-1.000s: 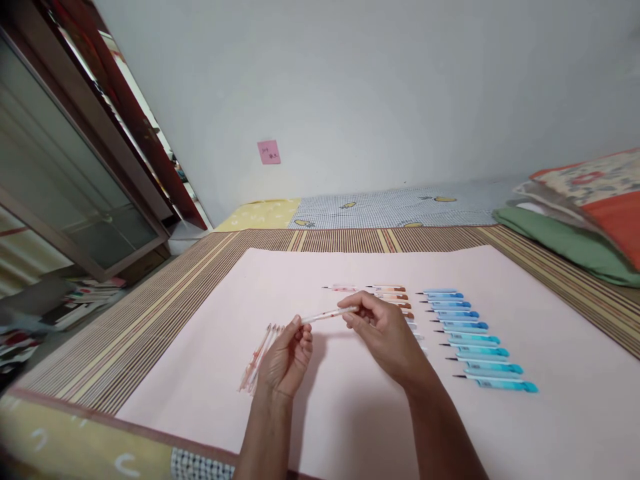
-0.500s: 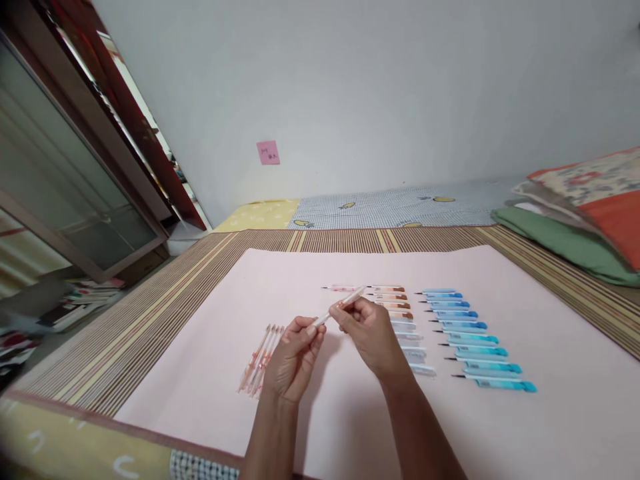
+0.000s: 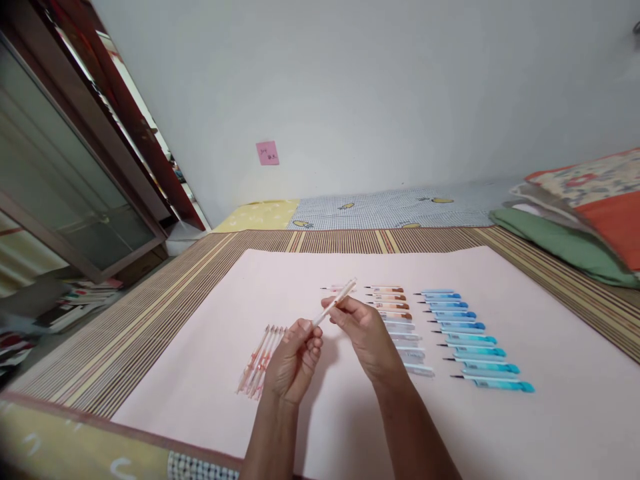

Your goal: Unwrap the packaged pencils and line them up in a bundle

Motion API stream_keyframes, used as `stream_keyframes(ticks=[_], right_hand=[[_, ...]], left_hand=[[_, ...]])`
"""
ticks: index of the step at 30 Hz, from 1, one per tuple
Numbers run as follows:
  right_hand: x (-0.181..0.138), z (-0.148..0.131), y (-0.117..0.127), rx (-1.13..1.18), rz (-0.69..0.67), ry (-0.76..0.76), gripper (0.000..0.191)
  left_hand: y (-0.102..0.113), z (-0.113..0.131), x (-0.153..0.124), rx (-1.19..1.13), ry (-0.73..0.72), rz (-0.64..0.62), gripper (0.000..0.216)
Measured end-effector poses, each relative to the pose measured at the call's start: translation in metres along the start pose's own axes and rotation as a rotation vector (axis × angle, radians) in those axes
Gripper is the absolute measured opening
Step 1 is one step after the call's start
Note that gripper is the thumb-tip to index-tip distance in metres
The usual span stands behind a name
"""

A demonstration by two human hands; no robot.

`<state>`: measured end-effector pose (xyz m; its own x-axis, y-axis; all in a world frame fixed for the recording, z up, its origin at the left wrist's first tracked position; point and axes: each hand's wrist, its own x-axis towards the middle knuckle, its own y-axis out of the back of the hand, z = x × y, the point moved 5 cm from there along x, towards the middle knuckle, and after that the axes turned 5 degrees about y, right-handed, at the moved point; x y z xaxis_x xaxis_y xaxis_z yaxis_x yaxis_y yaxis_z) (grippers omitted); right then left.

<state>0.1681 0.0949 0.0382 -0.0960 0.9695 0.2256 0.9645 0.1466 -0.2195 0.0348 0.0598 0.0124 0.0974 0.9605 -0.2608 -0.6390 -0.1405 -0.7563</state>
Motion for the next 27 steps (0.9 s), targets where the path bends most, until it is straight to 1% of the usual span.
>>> stream_keyframes(ticks=[2, 5, 7, 9, 11, 12, 14, 17, 19, 21, 23, 25, 27], right_hand=[[0.001, 0.0, -0.001, 0.04, 0.05, 0.009, 0.027], [0.001, -0.004, -0.003, 0.063, 0.099, 0.038, 0.031], [0.0, -0.005, -0.006, 0.065, 0.064, 0.026, 0.037], [-0.001, -0.005, -0.008, 0.081, -0.007, 0.004, 0.042], [-0.002, -0.003, -0.009, 0.097, -0.046, -0.016, 0.039], [-0.002, -0.001, -0.009, 0.101, -0.04, -0.029, 0.035], [-0.001, 0.004, -0.006, 0.117, 0.015, -0.051, 0.031], [0.0, 0.005, -0.004, 0.121, 0.095, -0.035, 0.032], [0.001, 0.002, -0.005, 0.115, 0.06, -0.018, 0.035], [0.0, -0.001, -0.009, 0.138, -0.027, -0.018, 0.037], [-0.002, -0.003, -0.01, 0.165, -0.08, -0.034, 0.035], [-0.002, -0.001, -0.009, 0.165, -0.068, -0.064, 0.03], [-0.002, 0.002, -0.007, 0.16, -0.023, -0.079, 0.026]], left_hand=[[-0.003, 0.0, -0.001, 0.038, -0.016, -0.02, 0.031], [-0.006, -0.001, -0.002, 0.081, -0.038, -0.04, 0.031], [-0.006, -0.002, -0.001, 0.078, -0.034, -0.045, 0.03], [-0.004, -0.002, 0.0, 0.054, -0.026, -0.044, 0.028], [-0.002, -0.002, 0.001, 0.035, -0.026, -0.042, 0.028], [-0.002, -0.002, 0.001, 0.033, -0.03, -0.043, 0.028], [-0.004, 0.0, 0.0, 0.051, -0.048, -0.048, 0.029], [-0.007, 0.002, -0.002, 0.097, -0.084, -0.062, 0.032], [-0.007, 0.002, -0.003, 0.106, -0.088, -0.059, 0.032], [-0.005, 0.002, -0.003, 0.093, -0.083, -0.044, 0.032], [-0.003, 0.003, -0.002, 0.078, -0.08, -0.034, 0.031], [-0.003, 0.003, -0.001, 0.072, -0.08, -0.04, 0.03], [-0.004, 0.002, -0.001, 0.075, -0.083, -0.06, 0.03]])
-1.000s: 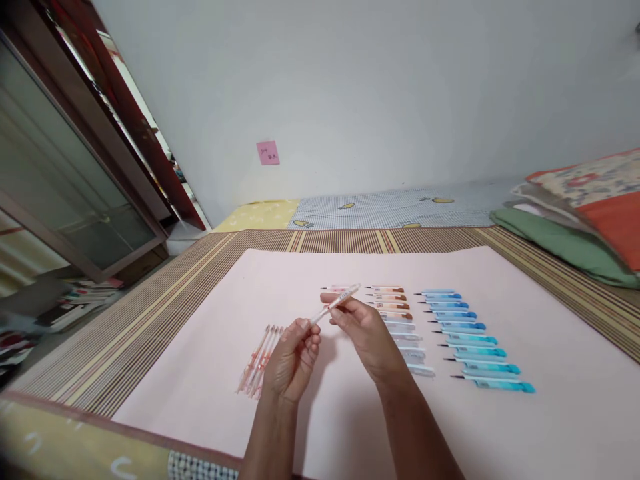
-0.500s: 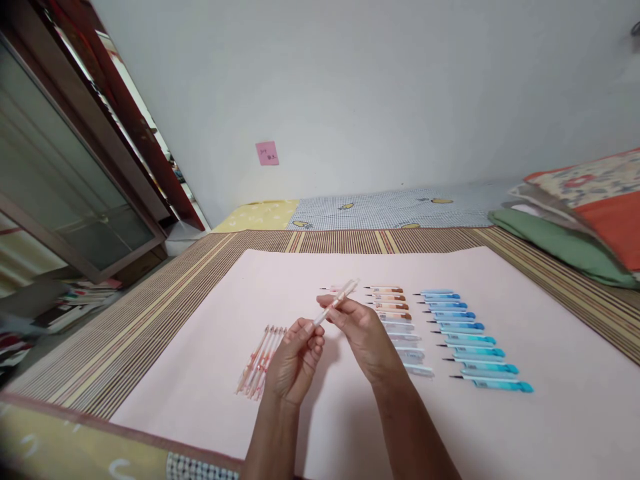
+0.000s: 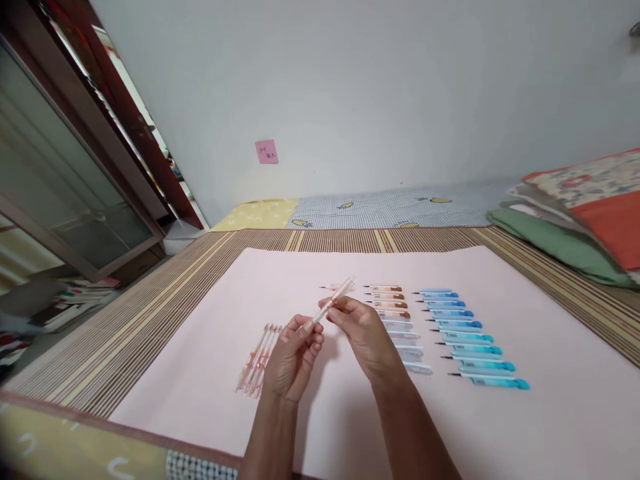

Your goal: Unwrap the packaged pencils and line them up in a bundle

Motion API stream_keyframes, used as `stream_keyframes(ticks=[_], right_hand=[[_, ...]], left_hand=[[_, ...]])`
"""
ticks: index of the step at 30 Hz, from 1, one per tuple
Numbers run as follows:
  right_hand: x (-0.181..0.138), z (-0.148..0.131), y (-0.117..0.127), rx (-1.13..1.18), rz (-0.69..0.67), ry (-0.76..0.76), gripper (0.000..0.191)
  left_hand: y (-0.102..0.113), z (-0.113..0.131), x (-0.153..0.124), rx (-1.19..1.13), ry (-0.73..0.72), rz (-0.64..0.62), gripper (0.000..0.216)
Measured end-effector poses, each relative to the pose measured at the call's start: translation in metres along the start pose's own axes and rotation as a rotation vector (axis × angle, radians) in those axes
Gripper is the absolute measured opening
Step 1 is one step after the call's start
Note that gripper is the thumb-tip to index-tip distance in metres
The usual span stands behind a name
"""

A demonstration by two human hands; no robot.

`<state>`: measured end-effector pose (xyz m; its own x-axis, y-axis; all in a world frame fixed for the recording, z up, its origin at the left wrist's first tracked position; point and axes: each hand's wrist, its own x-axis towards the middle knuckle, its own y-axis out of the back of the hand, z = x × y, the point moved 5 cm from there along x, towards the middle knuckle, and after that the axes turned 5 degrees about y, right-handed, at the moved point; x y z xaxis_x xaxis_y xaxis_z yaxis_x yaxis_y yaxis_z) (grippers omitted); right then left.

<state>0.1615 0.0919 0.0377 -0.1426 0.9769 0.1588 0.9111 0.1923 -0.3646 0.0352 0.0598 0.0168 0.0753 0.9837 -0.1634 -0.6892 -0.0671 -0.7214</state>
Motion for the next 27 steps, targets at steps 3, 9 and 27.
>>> stream_keyframes(ticks=[3, 9, 27], right_hand=[[0.0002, -0.0001, -0.0022, 0.013, -0.029, 0.034, 0.028], [-0.0001, 0.0001, -0.0057, 0.019, -0.069, 0.032, 0.028], [0.0016, 0.0031, 0.0011, -0.015, 0.104, 0.011, 0.03]], left_hand=[[-0.001, -0.0003, 0.0005, -0.008, 0.003, -0.03, 0.028], [0.0025, -0.0012, 0.002, -0.036, 0.039, -0.002, 0.03], [-0.0001, 0.0009, 0.0002, 0.057, -0.014, 0.0, 0.031]])
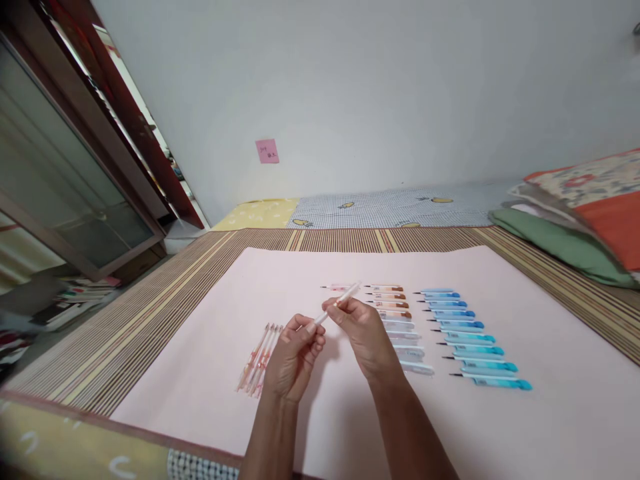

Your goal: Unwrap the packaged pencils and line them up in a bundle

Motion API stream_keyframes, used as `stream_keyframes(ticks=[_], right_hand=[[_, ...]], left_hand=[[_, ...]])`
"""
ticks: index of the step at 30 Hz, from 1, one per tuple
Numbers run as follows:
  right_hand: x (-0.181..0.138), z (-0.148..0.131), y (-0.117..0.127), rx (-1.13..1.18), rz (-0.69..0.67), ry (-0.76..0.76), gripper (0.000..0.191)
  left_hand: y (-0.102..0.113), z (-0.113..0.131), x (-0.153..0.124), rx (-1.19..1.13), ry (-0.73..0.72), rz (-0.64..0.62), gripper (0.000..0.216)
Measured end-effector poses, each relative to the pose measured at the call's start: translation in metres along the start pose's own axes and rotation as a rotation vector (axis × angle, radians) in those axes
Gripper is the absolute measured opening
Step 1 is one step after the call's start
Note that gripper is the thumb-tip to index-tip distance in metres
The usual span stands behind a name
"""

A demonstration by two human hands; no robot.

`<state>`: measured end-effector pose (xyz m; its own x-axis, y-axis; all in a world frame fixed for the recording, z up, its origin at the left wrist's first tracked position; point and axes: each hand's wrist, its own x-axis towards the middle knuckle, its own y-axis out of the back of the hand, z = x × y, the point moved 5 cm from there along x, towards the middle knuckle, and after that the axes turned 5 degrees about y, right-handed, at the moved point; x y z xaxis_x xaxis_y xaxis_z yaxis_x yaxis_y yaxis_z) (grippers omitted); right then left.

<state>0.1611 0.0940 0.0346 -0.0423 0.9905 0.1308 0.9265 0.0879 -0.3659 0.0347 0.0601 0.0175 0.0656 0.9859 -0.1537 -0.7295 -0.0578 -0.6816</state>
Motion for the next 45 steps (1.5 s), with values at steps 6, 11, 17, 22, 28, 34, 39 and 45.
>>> stream_keyframes(ticks=[6, 11, 17, 22, 28, 34, 39, 45], right_hand=[[0.0, -0.0003, -0.0015, 0.042, 0.006, 0.002, 0.032], [-0.001, -0.0002, -0.0017, -0.01, -0.135, -0.012, 0.033], [0.0006, 0.0019, -0.0022, 0.038, -0.032, -0.007, 0.029], [-0.0013, -0.0018, -0.0028, 0.071, -0.019, -0.011, 0.03], [-0.001, 0.0014, -0.002, -0.029, -0.086, -0.019, 0.034], [0.001, 0.0058, 0.0003, -0.002, 0.062, -0.026, 0.031], [-0.0004, 0.0024, -0.0054, 0.035, -0.067, -0.044, 0.035], [-0.0009, 0.0, -0.0024, 0.004, -0.024, -0.036, 0.035]], left_hand=[[-0.0026, 0.0025, -0.0012, 0.069, -0.069, 0.005, 0.031], [0.0017, 0.0007, 0.0, -0.014, -0.008, 0.023, 0.029], [-0.0012, 0.0009, -0.0002, 0.065, -0.032, -0.006, 0.032], [-0.0046, 0.0025, -0.0021, 0.122, -0.069, -0.005, 0.032], [-0.0045, 0.0027, -0.0021, 0.081, -0.021, 0.007, 0.033], [-0.006, 0.0055, -0.0031, 0.219, -0.163, 0.018, 0.03], [-0.0059, 0.0057, -0.003, 0.186, -0.136, 0.037, 0.03], [-0.0032, 0.004, -0.0016, 0.144, -0.09, 0.007, 0.031]])
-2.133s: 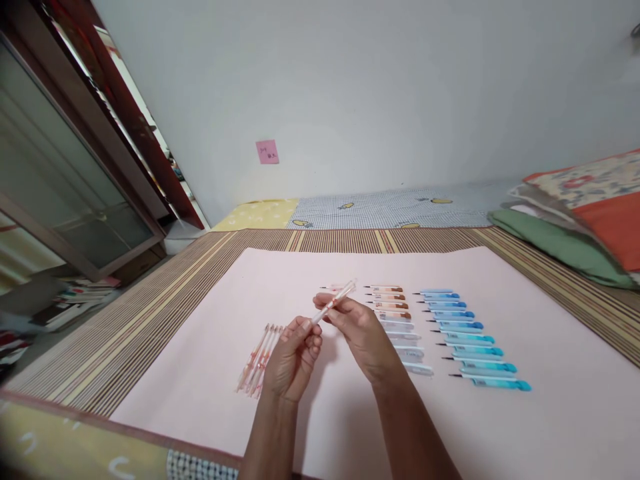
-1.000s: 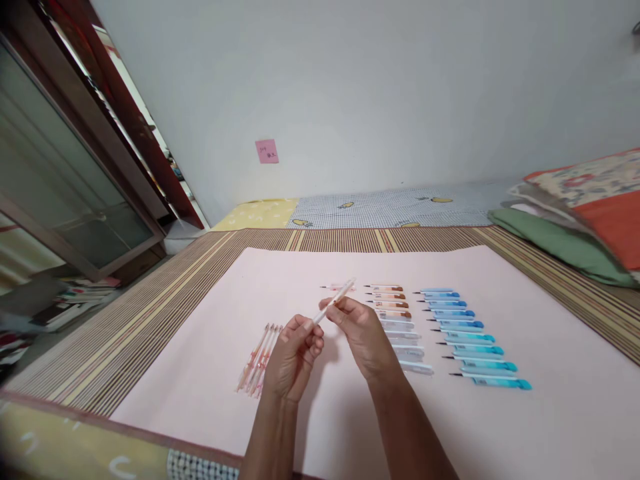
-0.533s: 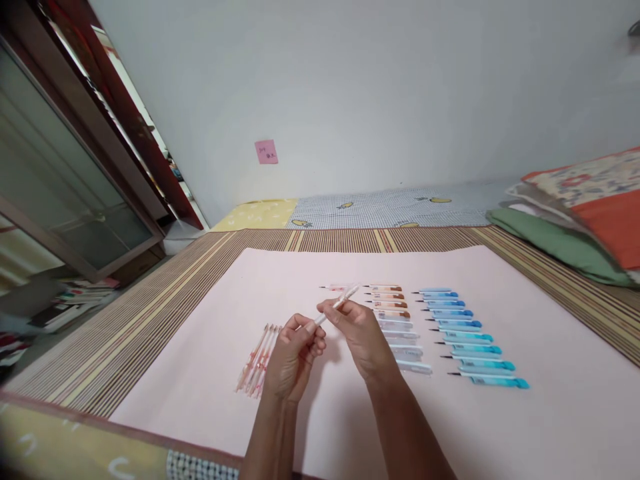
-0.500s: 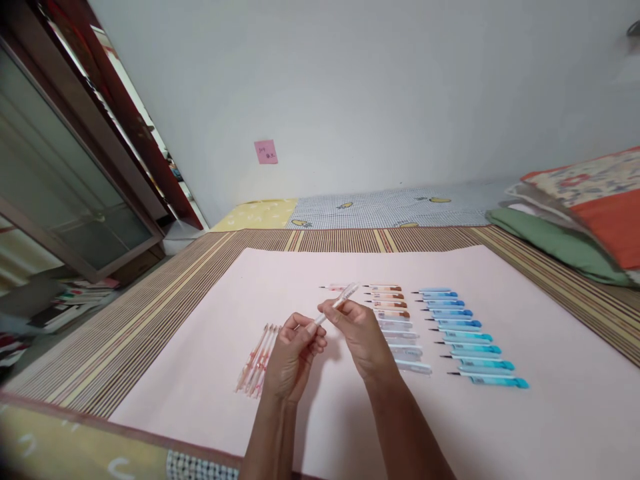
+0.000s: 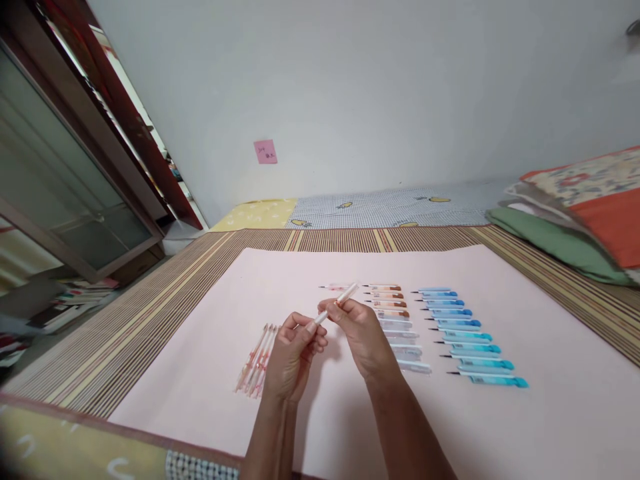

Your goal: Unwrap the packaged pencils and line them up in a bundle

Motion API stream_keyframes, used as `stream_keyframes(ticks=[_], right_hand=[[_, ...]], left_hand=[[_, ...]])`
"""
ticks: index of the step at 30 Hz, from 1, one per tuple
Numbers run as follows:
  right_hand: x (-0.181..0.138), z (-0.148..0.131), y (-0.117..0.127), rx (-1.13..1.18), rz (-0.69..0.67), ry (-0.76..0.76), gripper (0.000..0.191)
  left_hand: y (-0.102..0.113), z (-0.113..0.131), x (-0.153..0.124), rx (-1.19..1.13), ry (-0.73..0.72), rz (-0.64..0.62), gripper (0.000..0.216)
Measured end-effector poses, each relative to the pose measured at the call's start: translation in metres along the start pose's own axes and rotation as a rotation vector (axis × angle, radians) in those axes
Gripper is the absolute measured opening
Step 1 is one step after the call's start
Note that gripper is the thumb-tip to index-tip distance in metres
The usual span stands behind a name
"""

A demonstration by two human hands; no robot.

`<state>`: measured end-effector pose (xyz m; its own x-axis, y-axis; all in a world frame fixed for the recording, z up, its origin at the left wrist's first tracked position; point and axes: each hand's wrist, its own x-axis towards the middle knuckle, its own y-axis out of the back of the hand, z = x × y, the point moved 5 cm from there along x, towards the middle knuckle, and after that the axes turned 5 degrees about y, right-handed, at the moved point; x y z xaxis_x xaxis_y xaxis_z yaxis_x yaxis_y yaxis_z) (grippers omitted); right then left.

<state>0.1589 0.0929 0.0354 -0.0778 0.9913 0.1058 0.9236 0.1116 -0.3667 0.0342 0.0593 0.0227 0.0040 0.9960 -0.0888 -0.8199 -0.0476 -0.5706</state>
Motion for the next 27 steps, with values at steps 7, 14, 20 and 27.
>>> stream_keyframes(ticks=[7, 14, 20, 27], right_hand=[[0.001, 0.002, -0.001, 0.027, 0.054, 0.021, 0.032], [0.001, -0.004, -0.004, -0.003, 0.068, 0.059, 0.037], [-0.002, -0.026, 0.007, -0.093, 0.185, 0.25, 0.049], [-0.01, -0.042, 0.005, -0.571, 0.223, 0.468, 0.037]], left_hand=[[-0.005, 0.009, -0.007, 0.266, -0.196, 0.093, 0.023], [0.004, 0.003, 0.0, 0.03, -0.127, 0.165, 0.027], [0.012, 0.006, 0.003, -0.117, -0.055, 0.188, 0.031], [0.013, 0.006, 0.001, -0.102, -0.058, 0.182, 0.032]])
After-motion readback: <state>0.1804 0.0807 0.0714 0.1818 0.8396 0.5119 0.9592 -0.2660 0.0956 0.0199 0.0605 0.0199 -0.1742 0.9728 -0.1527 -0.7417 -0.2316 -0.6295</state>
